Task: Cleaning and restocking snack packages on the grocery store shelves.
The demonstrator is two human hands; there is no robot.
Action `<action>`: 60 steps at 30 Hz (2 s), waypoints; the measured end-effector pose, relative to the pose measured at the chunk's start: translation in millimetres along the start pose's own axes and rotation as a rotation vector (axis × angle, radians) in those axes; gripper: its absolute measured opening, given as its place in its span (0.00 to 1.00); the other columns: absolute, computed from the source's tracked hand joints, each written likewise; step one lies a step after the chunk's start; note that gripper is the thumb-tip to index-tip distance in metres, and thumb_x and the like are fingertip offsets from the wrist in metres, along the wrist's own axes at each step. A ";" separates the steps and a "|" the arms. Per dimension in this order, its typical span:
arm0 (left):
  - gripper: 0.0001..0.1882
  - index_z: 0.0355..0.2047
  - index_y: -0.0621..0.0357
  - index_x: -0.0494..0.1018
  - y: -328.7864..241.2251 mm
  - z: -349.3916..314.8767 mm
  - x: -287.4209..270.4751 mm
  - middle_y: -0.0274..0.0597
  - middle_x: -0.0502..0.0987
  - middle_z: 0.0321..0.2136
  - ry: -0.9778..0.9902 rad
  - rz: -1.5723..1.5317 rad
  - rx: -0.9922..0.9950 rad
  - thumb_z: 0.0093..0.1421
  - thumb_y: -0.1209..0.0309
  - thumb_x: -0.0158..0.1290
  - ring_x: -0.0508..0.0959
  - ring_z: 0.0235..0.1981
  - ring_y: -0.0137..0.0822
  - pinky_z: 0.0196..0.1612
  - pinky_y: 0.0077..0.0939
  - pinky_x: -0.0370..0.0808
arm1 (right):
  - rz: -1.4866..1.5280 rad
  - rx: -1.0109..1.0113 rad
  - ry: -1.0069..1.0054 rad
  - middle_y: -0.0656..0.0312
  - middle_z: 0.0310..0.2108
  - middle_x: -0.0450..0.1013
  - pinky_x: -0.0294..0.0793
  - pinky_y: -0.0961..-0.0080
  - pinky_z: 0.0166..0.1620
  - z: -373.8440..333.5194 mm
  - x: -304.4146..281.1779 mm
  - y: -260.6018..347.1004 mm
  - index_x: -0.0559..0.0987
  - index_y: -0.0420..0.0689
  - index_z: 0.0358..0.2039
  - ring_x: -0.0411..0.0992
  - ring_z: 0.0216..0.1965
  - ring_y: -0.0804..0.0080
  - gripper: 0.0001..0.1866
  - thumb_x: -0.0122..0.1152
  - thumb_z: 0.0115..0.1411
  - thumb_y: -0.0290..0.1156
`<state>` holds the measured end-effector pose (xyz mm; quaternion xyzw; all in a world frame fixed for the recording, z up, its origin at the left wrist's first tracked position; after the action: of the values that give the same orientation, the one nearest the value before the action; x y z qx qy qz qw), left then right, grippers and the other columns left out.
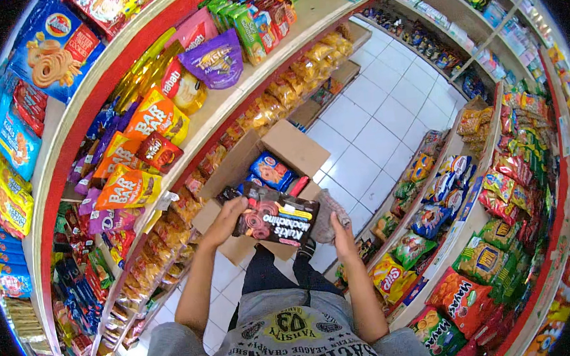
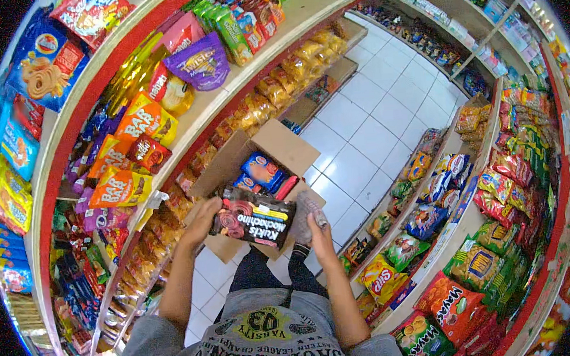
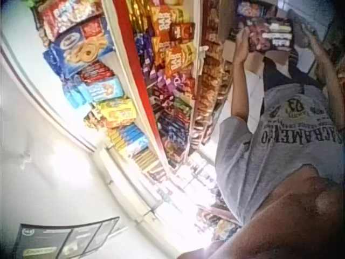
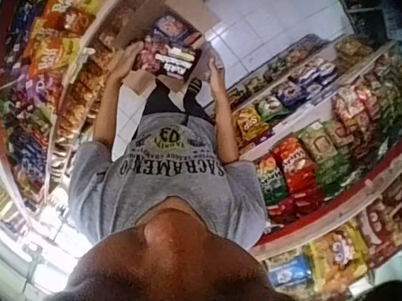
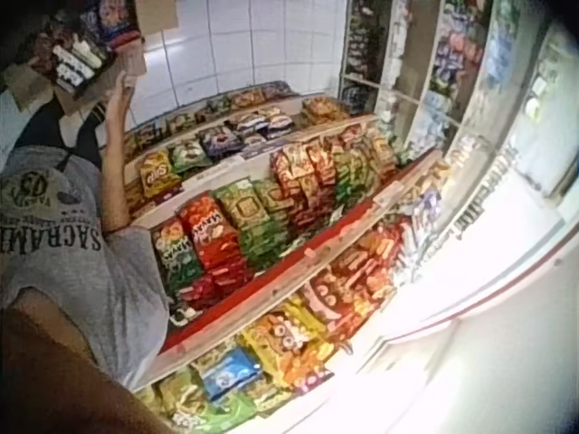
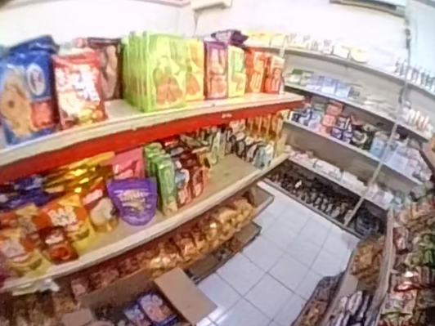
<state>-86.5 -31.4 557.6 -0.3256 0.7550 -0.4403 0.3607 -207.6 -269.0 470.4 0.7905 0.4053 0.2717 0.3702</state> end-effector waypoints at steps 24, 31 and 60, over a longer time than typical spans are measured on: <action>0.39 0.57 0.58 0.54 -24.9 -50.2 80.2 0.44 0.67 0.49 -0.132 -1.017 0.323 0.57 0.40 0.38 0.70 0.48 0.40 0.52 0.37 0.67 | 0.141 -0.001 -0.095 0.56 0.46 0.67 0.63 0.74 0.50 -61.2 -12.5 15.2 0.60 0.37 0.54 0.65 0.48 0.69 0.32 0.57 0.56 0.44; 0.35 0.55 0.58 0.56 -41.3 -62.1 81.7 0.43 0.66 0.49 -0.290 -1.058 0.366 0.59 0.43 0.37 0.71 0.46 0.37 0.50 0.33 0.68 | 0.252 -0.414 -0.313 0.58 0.44 0.69 0.64 0.77 0.49 -73.7 -14.7 51.0 0.67 0.36 0.48 0.66 0.45 0.72 0.23 0.51 0.60 0.41; 0.39 0.59 0.60 0.50 -12.2 -73.1 111.9 0.45 0.56 0.58 0.188 -0.857 0.250 0.58 0.42 0.37 0.59 0.58 0.39 0.60 0.35 0.55 | -0.415 -1.083 0.248 0.48 0.62 0.46 0.35 0.59 0.63 -113.9 54.2 80.3 0.58 0.38 0.58 0.40 0.65 0.53 0.26 0.41 0.60 0.35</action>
<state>-204.2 -95.4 565.4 -0.5211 0.5227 -0.6653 0.1123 -227.0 -213.6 607.9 0.3557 0.3953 0.4521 0.7161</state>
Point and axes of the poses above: each hand's wrist, its own z-axis towards the middle knuckle, its own x-axis out of the palm, y = z × x, the point moved 1 cm from there along z, towards the middle knuckle
